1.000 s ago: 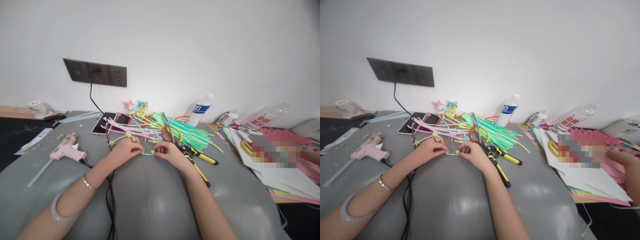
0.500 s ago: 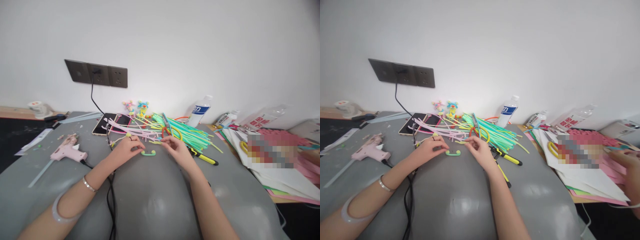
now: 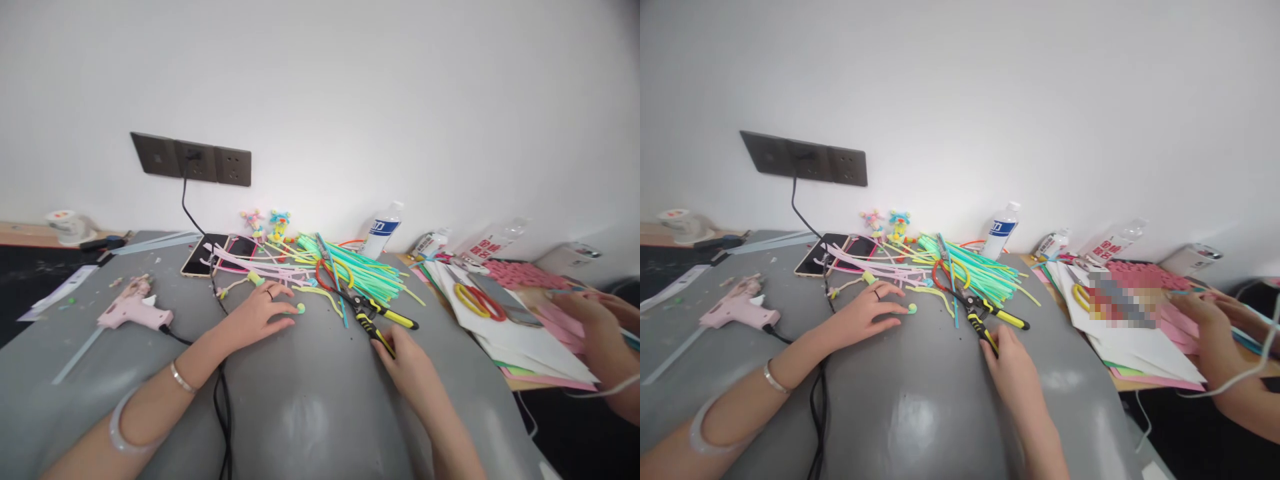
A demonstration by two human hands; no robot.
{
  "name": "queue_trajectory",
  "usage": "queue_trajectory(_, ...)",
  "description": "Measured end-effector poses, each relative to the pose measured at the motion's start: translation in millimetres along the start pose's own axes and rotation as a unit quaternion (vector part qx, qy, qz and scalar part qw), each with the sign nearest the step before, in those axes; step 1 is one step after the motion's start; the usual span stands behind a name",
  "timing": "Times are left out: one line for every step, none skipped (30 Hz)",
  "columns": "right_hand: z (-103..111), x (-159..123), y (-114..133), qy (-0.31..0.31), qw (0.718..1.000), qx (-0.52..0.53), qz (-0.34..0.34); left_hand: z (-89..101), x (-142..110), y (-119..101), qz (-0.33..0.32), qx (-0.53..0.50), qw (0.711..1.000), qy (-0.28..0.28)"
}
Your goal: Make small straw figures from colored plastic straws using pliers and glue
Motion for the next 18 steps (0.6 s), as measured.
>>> queue_trajectory(1.7, -2.1, 0.5, 0.001, 1.0, 0.004, 0.003, 0.0, -0.7, -0.7, 0.0, -0.001, 1.0, -0.001)
queue_trajectory(4.2, -5.1, 0.5, 0.003, 1.0, 0.015, 0.003, 0.0, -1.1, -0.8, 0.002, -0.003, 1.0, -0.001)
queue_trajectory(7.4, -8.8, 0.2, 0.002, 1.0, 0.031, 0.0, 0.1, -1.4, -0.6, 0.005, -0.006, 1.0, -0.002)
queue_trajectory(11.1, -13.3, -0.1, -0.001, 0.999, 0.05, -0.003, 0.0, -1.5, -0.3, 0.008, -0.008, 1.0, -0.001)
queue_trajectory(15.1, -18.4, 0.6, -0.008, 0.998, 0.069, -0.005, -0.5, -1.5, 0.2, 0.01, -0.011, 1.0, 0.001)
queue_trajectory(18.9, -23.9, 2.4, -0.018, 0.996, 0.085, -0.005, -1.4, -1.5, 0.6, 0.012, -0.015, 1.0, 0.005)
queue_trajectory(22.2, -29.6, 5.5, -0.03, 0.995, 0.098, -0.002, -2.8, -1.4, 1.0, 0.014, -0.019, 1.0, 0.01)
queue_trajectory(24.2, -35.1, 9.7, -0.042, 0.993, 0.11, 0.001, -4.2, -1.5, 1.6, 0.015, -0.024, 0.999, 0.014)
queue_trajectory(24.3, -40.2, 15.1, -0.051, 0.991, 0.122, 0.005, -5.8, -1.6, 2.4, 0.017, -0.029, 0.999, 0.018)
queue_trajectory(22.0, -44.6, 21.8, -0.053, 0.989, 0.136, 0.012, -7.4, -1.8, 3.5, 0.02, -0.033, 0.999, 0.022)
queue_trajectory(17.5, -48.1, 29.4, -0.049, 0.987, 0.151, 0.018, -8.8, -2.0, 4.8, 0.024, -0.037, 0.999, 0.024)
queue_trajectory(11.1, -50.8, 37.7, -0.039, 0.985, 0.166, 0.027, -10.2, -2.2, 6.2, 0.027, -0.039, 0.999, 0.027)
queue_trajectory(3.1, -52.5, 46.3, -0.023, 0.983, 0.178, 0.036, -11.5, -2.3, 7.5, 0.031, -0.04, 0.998, 0.03)
queue_trajectory(-5.2, -53.6, 54.5, -0.007, 0.982, 0.185, 0.043, -12.6, -2.4, 8.7, 0.034, -0.04, 0.998, 0.033)
queue_trajectory(-13.2, -54.1, 62.0, 0.009, 0.981, 0.188, 0.051, -13.5, -2.4, 9.7, 0.037, -0.04, 0.998, 0.036)
queue_trajectory(-20.2, -54.1, 67.9, 0.022, 0.981, 0.185, 0.055, -13.9, -2.5, 10.5, 0.039, -0.04, 0.998, 0.038)
queue_trajectory(-25.9, -53.7, 72.3, 0.03, 0.982, 0.179, 0.057, -14.0, -2.5, 11.0, 0.041, -0.04, 0.998, 0.039)
queue_trajectory(-30.1, -53.1, 75.0, 0.036, 0.983, 0.172, 0.057, -13.8, -2.5, 11.4, 0.042, -0.042, 0.998, 0.038)
Point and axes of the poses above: each hand's wrist, its own x-axis towards the middle knuckle, its own z-axis out of the back of the hand, y = z × x, the point moved 9 cm from there along x, towards the middle knuckle, and after that the axes turned 6 degrees about y, right-handed, at the moved point
